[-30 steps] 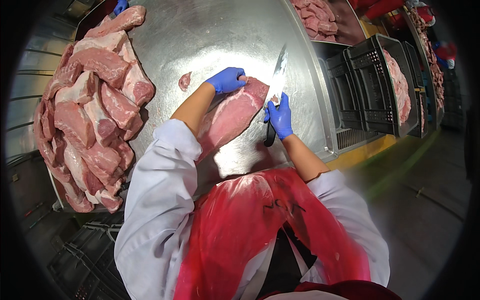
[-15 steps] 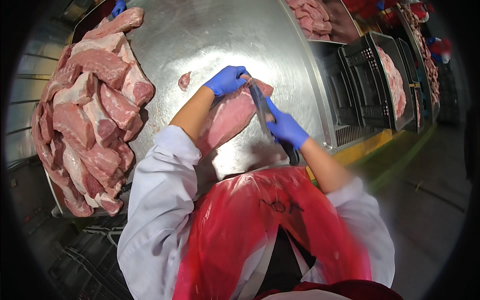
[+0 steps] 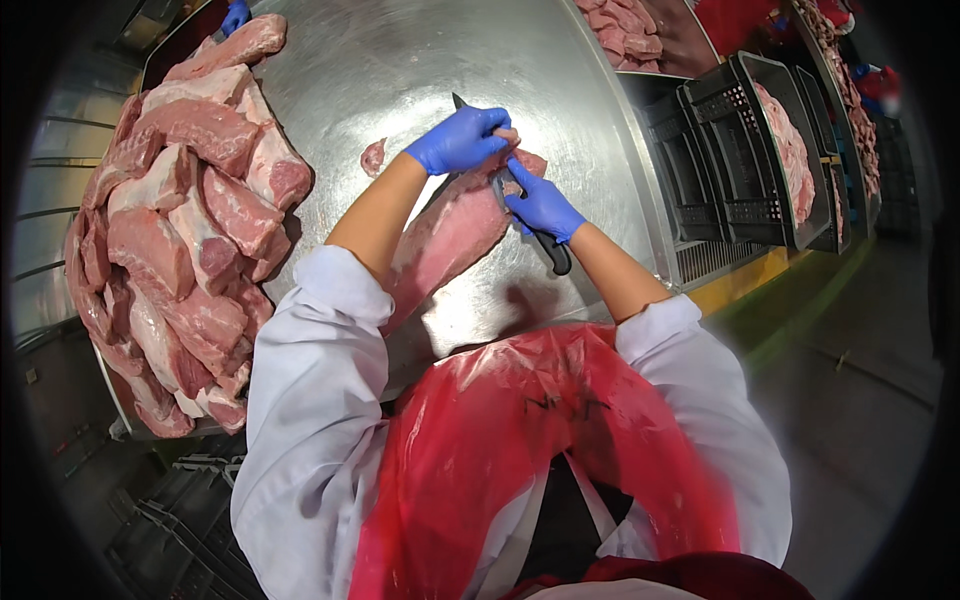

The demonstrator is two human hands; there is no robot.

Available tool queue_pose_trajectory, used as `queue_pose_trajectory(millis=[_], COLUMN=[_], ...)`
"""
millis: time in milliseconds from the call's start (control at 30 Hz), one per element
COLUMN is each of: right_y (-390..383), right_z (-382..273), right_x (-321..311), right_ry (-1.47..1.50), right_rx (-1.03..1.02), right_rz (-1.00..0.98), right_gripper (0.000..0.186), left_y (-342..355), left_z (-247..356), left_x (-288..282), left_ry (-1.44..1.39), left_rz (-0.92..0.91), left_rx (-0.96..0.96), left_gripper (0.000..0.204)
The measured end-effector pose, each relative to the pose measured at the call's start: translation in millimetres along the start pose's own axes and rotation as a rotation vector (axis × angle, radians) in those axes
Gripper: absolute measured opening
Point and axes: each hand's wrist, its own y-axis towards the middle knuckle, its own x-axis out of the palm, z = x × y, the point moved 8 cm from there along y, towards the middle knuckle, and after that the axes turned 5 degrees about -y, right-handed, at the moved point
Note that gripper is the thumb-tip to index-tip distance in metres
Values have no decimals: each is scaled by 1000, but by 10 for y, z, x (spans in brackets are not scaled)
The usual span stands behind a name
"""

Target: The person uses a knife to trim fat and separate portions of raw meat on a stainless steel table. They handle multiple pieces of meat, cutting them into smaller sections and placing the trimmed pieces into a black crate below the table.

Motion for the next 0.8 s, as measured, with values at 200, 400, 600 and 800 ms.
queue_pose_trajectory(millis=[200,400,600,800], right_y=[-1204,-280,386,656], right_z=[149,197,256,93], right_x=[299,134,138,-363], right_ry=[84,494,-386,-503], right_rx=[-58,-67,-206,-268], right_rz=[-233,-29,244,181], right_gripper=[79,75,74,71], left_y=[-596,-2782,-3461,-2412], left_z=[-983,-2290,-1338,-1127], left_x=[-1077,-673,714,1098], left_ry=[-53,233,328,95], left_rz=[418,145,544,112], left_rx=[-187,-650,-460,-669], left_gripper=[25,71,111,80])
